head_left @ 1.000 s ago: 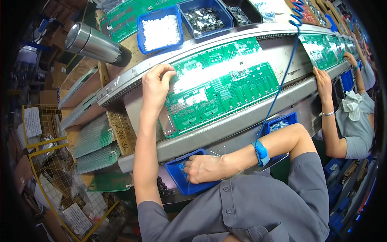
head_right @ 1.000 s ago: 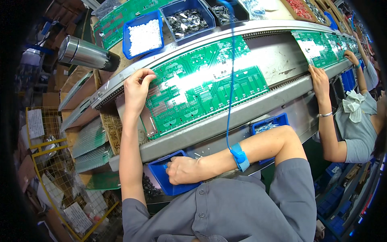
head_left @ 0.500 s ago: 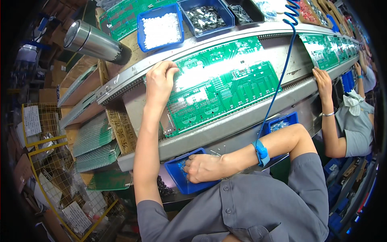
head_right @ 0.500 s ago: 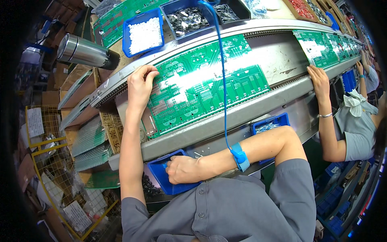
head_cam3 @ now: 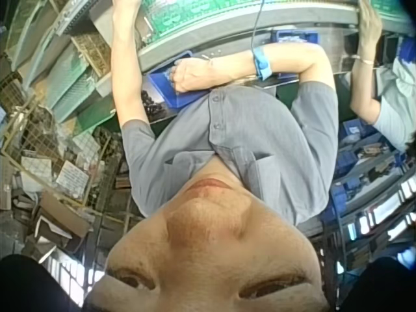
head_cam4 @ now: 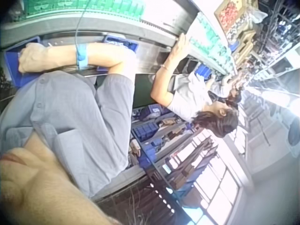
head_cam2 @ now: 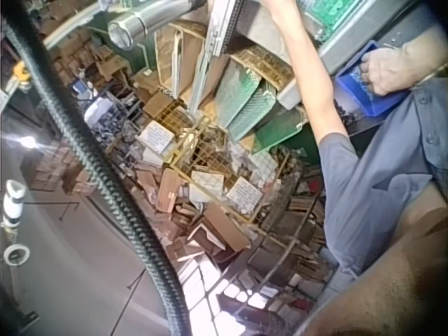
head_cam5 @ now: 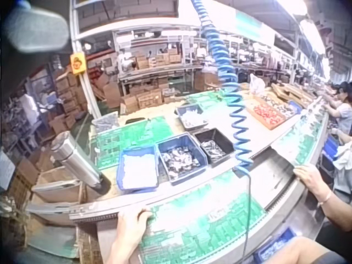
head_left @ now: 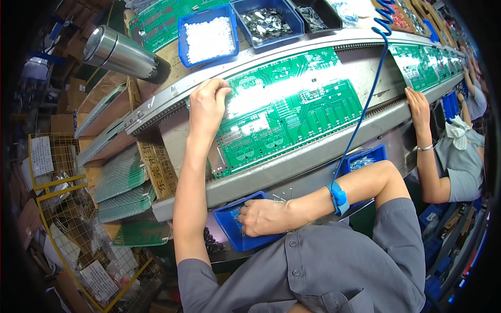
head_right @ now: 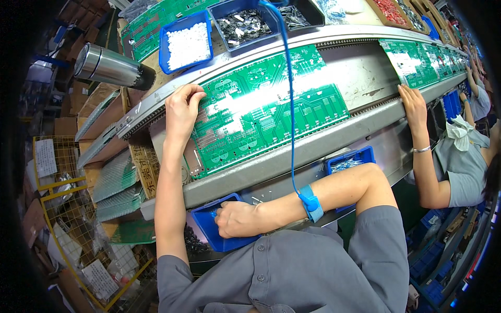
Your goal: The person takes electronic components from bins and inserts them into circuit boards along a conveyor assembly line.
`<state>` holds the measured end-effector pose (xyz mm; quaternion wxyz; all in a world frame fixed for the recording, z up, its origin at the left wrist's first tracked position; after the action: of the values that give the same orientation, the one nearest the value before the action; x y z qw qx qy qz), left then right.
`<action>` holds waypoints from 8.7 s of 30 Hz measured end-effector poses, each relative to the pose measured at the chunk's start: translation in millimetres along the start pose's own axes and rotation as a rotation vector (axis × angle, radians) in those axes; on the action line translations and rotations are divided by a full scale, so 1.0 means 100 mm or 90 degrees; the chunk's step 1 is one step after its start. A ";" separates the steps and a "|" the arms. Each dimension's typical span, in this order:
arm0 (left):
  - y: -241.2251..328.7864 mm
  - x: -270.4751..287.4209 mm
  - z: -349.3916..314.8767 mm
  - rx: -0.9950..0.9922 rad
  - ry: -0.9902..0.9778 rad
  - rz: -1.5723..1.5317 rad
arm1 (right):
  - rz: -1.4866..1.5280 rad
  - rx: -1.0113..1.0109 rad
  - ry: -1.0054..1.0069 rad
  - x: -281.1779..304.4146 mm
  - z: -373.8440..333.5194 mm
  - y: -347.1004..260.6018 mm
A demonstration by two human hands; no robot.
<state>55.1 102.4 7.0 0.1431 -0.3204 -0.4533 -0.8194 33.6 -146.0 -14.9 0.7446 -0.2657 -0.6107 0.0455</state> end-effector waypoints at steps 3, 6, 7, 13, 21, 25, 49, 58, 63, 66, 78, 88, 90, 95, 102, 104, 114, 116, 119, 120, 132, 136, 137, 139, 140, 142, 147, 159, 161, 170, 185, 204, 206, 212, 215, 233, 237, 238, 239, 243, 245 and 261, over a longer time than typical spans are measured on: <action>-0.01 0.00 -0.01 0.030 -0.019 -0.005 | -0.002 0.000 0.007 0.02 0.00 -0.01; -0.01 0.00 -0.01 0.034 -0.025 -0.016 | -0.001 0.003 0.008 0.05 -0.01 -0.02; 0.02 0.01 0.00 0.023 -0.022 -0.012 | 0.001 0.005 0.006 0.06 -0.01 -0.02; -0.08 -0.05 -0.03 0.115 -0.071 -0.097 | -0.004 0.010 -0.007 0.07 -0.02 -0.07; -0.16 -0.10 -0.05 0.155 -0.103 -0.131 | -0.070 0.000 -0.027 0.21 -0.03 -0.12; -0.06 -0.10 -0.02 0.039 -0.056 -0.090 | -0.070 0.004 0.010 0.30 -0.05 -0.14; 0.14 0.03 -0.02 0.017 0.005 -0.086 | 0.655 -0.445 0.378 1.06 -0.80 1.41; 0.13 -0.38 -0.24 0.232 -0.291 -0.434 | 0.645 -0.554 0.462 1.11 -1.11 2.04; 0.07 -0.36 -0.29 0.240 -0.293 -0.346 | 0.534 -0.534 0.434 1.11 -1.06 2.04; 0.12 -0.23 -0.27 0.125 -0.240 -0.193 | 0.406 -0.557 0.393 1.16 -1.06 2.06; 0.23 -0.23 -0.24 0.040 -0.239 -0.173 | 0.272 -0.501 0.328 1.37 -1.13 2.07; -0.17 0.13 -0.24 0.268 -0.116 -0.409 | 0.223 -0.448 0.286 1.30 -1.07 2.00; -0.16 0.24 -0.21 0.243 -0.129 -0.341 | 0.235 -0.440 0.293 1.30 -1.08 2.00; -0.18 0.43 -0.30 0.220 -0.075 -0.137 | 0.331 -0.483 0.307 1.27 -1.11 2.05; -0.22 0.42 -0.41 0.154 -0.010 -0.062 | 0.452 -0.518 0.310 1.26 -1.13 2.09; -0.22 0.42 -0.42 0.141 0.002 -0.051 | 0.468 -0.518 0.323 1.24 -1.14 2.10; -0.22 0.40 -0.43 0.131 -0.023 -0.068 | 0.466 -0.509 0.340 1.24 -1.16 2.13; -0.15 0.41 -0.41 0.097 -0.010 -0.042 | 0.472 -0.506 0.344 1.25 -1.16 2.13; -0.14 0.39 -0.40 0.079 -0.016 -0.010 | 0.455 -0.510 0.329 1.26 -1.15 2.12; -0.14 0.38 -0.40 0.079 -0.017 -0.010 | 0.456 -0.513 0.330 1.26 -1.16 2.12; -0.12 0.38 -0.35 0.045 -0.038 0.040 | 0.468 -0.504 0.352 1.24 -1.17 2.15; -0.14 0.39 -0.35 0.053 -0.041 0.036 | 0.479 -0.521 0.316 1.22 -1.16 2.15; -0.14 0.39 -0.35 0.054 -0.042 0.036 | 0.480 -0.522 0.316 1.22 -1.16 2.15; -0.14 0.38 -0.35 0.058 -0.043 0.035 | 0.478 -0.525 0.316 1.21 -1.16 2.16; -0.14 0.38 -0.35 0.060 -0.043 0.036 | 0.478 -0.524 0.316 1.22 -1.16 2.15; -0.13 0.38 -0.35 0.041 -0.050 0.063 | 0.470 -0.523 0.315 1.24 -1.15 2.13; -0.04 0.33 -0.30 -0.024 -0.083 0.134 | 0.469 -0.518 0.318 1.23 -1.15 2.15; 0.24 0.20 -0.24 0.003 -0.070 0.194 | 0.293 -0.520 0.342 1.41 -1.15 2.15; 0.24 -0.03 -0.28 0.035 -0.162 0.067 | 0.233 -0.525 0.341 1.46 -1.12 2.16; 0.37 -0.26 -0.30 -0.017 -0.209 0.063 | 0.050 -0.428 0.380 1.57 -1.02 2.23; 0.27 -0.06 -0.25 0.063 -0.133 -0.064 | -0.095 -0.363 0.334 1.58 -0.89 2.11; 0.17 0.05 -0.22 0.047 -0.045 -0.025 | -0.197 -0.370 0.293 1.53 -0.78 1.88; 0.15 0.04 -0.21 0.046 -0.033 -0.024 | -0.060 -0.349 0.234 1.47 -0.73 1.75; 0.19 -0.02 -0.17 -0.002 -0.012 0.039 | 0.002 -0.319 0.058 1.15 -0.67 1.47; 0.22 -0.03 -0.16 -0.027 -0.006 0.064 | -0.001 -0.310 0.062 1.10 -0.69 1.47; 0.21 -0.08 -0.06 -0.056 -0.093 0.083 | 0.026 -0.255 0.081 1.11 -0.71 1.43; 0.27 -0.13 -0.02 -0.126 -0.154 0.174 | 0.048 -0.307 0.044 1.13 -0.70 1.46; 0.27 -0.14 -0.02 -0.129 -0.167 0.187 | 0.050 -0.313 0.039 1.13 -0.70 1.47; 0.27 -0.15 -0.02 -0.130 -0.167 0.187 | 0.050 -0.314 0.039 1.14 -0.70 1.47; 0.28 -0.14 -0.03 -0.110 -0.149 0.183 | 0.077 -0.300 0.080 1.24 -0.70 1.46; 0.29 -0.16 -0.04 -0.084 -0.147 0.181 | 0.067 -0.284 0.103 1.29 -0.71 1.48; 0.92 0.29 -1.26 0.005 -0.486 -0.097 | 0.086 -0.334 0.354 1.49 -0.59 2.22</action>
<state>31.7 -51.4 38.1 -0.0956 -0.5670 -0.4996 -0.6479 183.4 82.1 9.8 0.7840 -0.4886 -0.3574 -0.1372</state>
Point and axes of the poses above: each hand's wrist, its own z-axis towards the middle knuckle, its own x-axis out of the back of the hand, y = z × x, the point moved 8 cm from there along z, towards the middle knuckle
